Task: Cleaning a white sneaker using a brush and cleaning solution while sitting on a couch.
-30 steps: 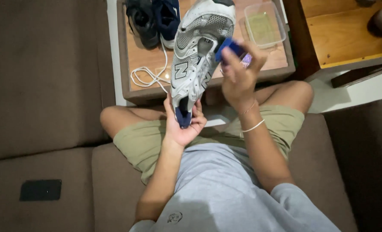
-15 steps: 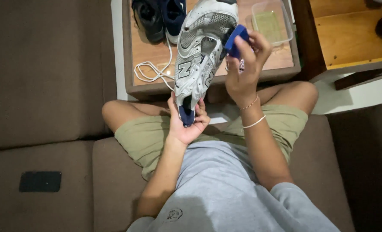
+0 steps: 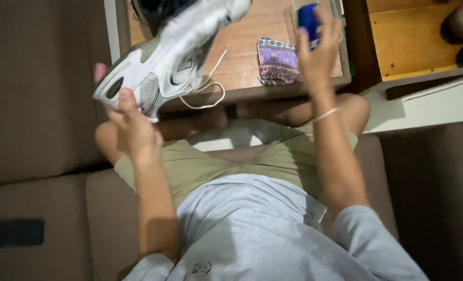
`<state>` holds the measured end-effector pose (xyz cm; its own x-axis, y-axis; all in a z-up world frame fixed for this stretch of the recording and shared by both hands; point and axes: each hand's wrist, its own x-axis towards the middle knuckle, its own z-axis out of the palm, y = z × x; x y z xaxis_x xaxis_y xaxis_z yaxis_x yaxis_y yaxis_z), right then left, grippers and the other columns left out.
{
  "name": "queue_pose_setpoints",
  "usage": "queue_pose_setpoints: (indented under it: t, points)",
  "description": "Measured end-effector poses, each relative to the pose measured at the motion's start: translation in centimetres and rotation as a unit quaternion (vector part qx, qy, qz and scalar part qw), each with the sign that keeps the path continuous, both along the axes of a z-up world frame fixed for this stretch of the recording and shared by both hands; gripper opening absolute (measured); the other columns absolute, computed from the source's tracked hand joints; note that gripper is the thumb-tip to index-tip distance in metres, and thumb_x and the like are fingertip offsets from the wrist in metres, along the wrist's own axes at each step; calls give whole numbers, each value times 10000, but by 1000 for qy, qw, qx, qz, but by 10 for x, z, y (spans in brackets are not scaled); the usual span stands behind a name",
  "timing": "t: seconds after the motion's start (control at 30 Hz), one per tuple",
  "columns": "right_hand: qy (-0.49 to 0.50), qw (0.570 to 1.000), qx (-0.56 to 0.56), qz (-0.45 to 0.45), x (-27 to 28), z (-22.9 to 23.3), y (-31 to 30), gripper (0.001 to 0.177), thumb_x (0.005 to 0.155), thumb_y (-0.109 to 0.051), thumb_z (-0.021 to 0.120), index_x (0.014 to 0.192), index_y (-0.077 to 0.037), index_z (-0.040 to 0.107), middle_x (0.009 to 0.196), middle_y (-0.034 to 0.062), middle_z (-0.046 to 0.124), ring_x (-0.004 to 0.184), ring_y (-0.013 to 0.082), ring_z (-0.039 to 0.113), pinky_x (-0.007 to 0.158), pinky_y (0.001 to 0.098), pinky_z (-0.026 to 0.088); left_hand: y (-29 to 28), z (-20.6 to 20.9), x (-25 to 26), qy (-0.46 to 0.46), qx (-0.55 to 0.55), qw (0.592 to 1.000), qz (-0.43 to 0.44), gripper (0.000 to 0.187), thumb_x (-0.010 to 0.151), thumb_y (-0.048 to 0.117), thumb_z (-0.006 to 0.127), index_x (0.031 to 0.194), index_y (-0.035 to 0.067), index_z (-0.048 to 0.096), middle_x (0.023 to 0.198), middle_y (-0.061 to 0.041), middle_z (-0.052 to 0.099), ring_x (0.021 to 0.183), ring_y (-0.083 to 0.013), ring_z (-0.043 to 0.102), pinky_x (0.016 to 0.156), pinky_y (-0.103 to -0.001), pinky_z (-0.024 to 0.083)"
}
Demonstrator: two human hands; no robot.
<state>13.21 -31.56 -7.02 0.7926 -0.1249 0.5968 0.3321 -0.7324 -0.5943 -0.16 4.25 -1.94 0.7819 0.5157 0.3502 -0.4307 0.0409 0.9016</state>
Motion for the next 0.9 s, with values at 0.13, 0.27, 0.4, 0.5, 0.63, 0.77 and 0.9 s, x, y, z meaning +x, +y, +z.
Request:
queue_pose_setpoints:
  t: [0.13,0.27,0.4,0.5,0.63,0.77,0.9]
  points:
    - [33,993,-49,-98,68,-14,-52,298,1007,-137,744,1247,-84,577,1153,135,545,1035,276,566,890,396,523,12,25,11,1,125,991,51,761,978,355,805,1508,50,351,1487,-205,531,1377,-311,561,1189,-430,493]
    - [161,978,-122,-55,76,-17,-56,344,1020,-136,727,1320,-59,578,1249,238,484,1157,453,481,947,605,450,-6,58,24,0,196,980,41,670,869,238,896,1345,15,480,1287,-173,601,1180,-251,603,1048,-370,515]
    - [-107,985,-131,-25,114,-74,-83,410,809,-87,772,1203,4,701,1051,247,715,911,432,613,800,506,478,-26,67,39,85,253,961,68,700,761,331,951,1261,13,580,1152,-116,703,1051,-181,640,953,-318,529]
    - [-119,990,73,-21,32,28,9,387,1003,5,663,1360,-69,536,1192,150,523,1076,335,625,874,424,527,-41,64,59,191,258,945,68,694,791,541,800,1259,60,622,1172,-99,759,1072,-204,717,903,-333,534]
    - [-114,981,134,87,-46,71,105,317,1133,-129,577,1441,-98,510,1438,120,528,1361,306,520,1147,435,475,-59,53,66,281,245,928,14,772,862,691,520,1387,127,572,1296,-91,742,1233,-282,690,988,-366,511]
    - [-44,979,118,160,-74,80,159,380,1044,-174,602,1415,-104,569,1239,148,446,1180,311,503,1074,429,443,-72,41,67,285,266,921,5,685,980,586,361,1446,107,512,1386,-162,662,1264,-401,616,986,-442,476]
    - [-23,987,144,66,-68,33,160,383,1049,-162,554,1430,-120,560,1242,170,465,1189,312,486,1123,451,400,-68,37,58,248,257,934,11,639,1020,528,330,1375,45,551,1288,-180,674,1228,-414,607,990,-449,444]
